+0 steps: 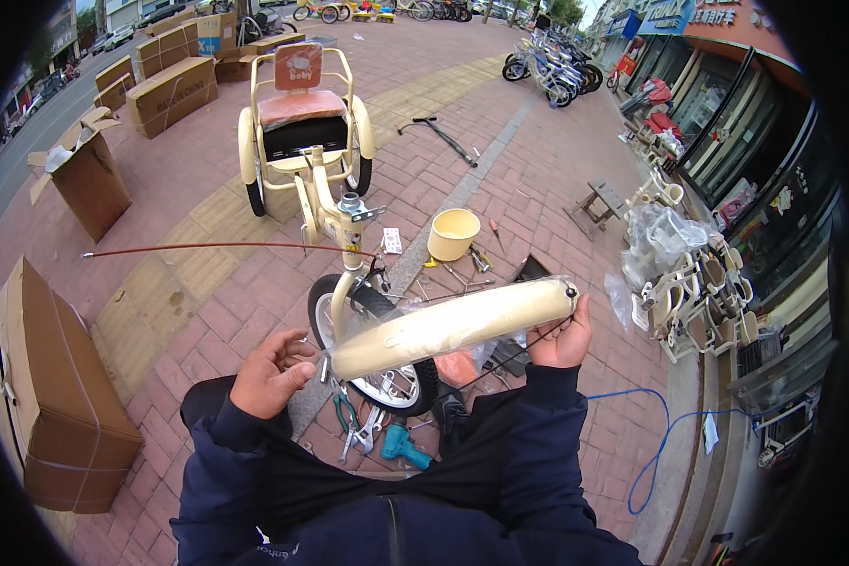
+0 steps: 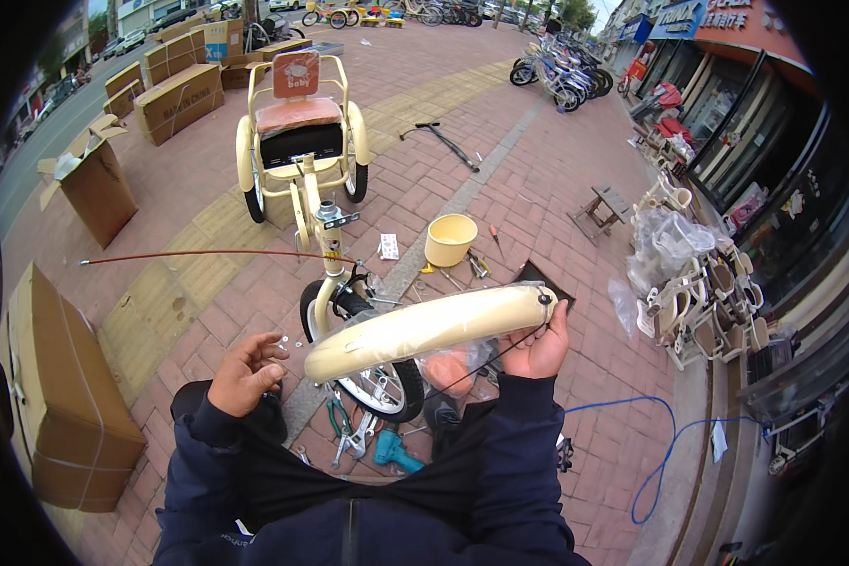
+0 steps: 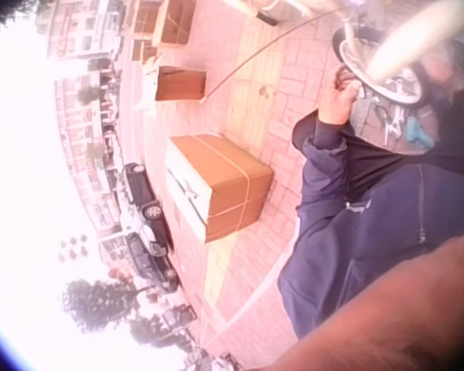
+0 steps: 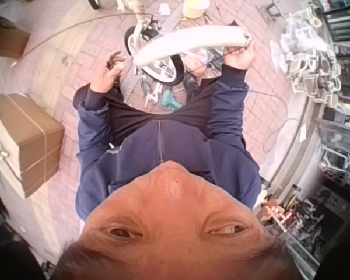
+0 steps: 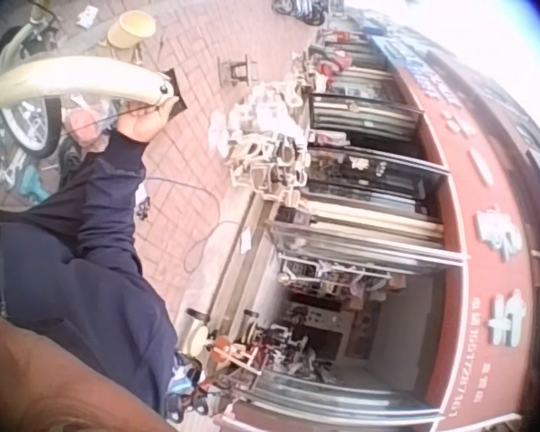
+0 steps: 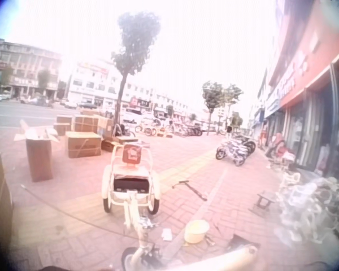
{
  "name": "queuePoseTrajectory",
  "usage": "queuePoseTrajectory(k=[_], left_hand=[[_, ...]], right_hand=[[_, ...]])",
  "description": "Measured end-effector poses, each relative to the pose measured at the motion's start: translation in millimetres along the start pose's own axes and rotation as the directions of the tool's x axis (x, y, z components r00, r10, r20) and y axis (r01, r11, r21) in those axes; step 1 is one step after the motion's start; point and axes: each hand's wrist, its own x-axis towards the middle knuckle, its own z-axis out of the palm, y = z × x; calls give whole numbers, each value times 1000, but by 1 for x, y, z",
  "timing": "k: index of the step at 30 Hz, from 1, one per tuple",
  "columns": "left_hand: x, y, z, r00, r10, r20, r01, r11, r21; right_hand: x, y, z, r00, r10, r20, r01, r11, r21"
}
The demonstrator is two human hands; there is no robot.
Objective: The person assembles a tricycle on a sidewalk. They attach a front wheel to the frame, then install the handlebar and tighten it with a cordless drill.
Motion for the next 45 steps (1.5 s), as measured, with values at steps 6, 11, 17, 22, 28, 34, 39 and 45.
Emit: queuePoseTrajectory(k=[6, 11, 17, 22, 28, 34, 39, 45], left_hand=[[9, -25, 66, 966, -11, -259, 19, 999, 28], [6, -18, 63, 939, 217, -265, -56, 861, 506], [-4, 7, 42, 850, 407, -334, -118, 766, 632], [-11, 11, 25, 754, 509, -415, -81, 699, 710], [-14, 5, 12, 733, 377, -566, 34, 811, 584], [-21, -14, 3, 702, 383, -601, 50, 814, 578], [-48, -36, -106, 405, 228, -885, 305, 879, 366], [-156, -50, -238, 139, 525, -840, 965, 120, 235]], right_hand=[[-9, 6, 18, 1000, -7, -30, 7, 1000, -17], [-16, 8, 27, 983, -53, -175, 32, 992, -122], [-14, 23, 41, 946, -10, -325, -38, 989, -142], [-21, 36, 59, 956, 72, -283, -101, 991, -90], [-28, 50, 63, 959, 106, -264, -131, 988, -79], [-26, 58, 52, 964, 116, -238, -138, 987, -77], [-15, -5, 34, 922, -160, -353, 174, 985, 7], [-30, -67, 10, 960, -200, -198, 198, 980, -32]])
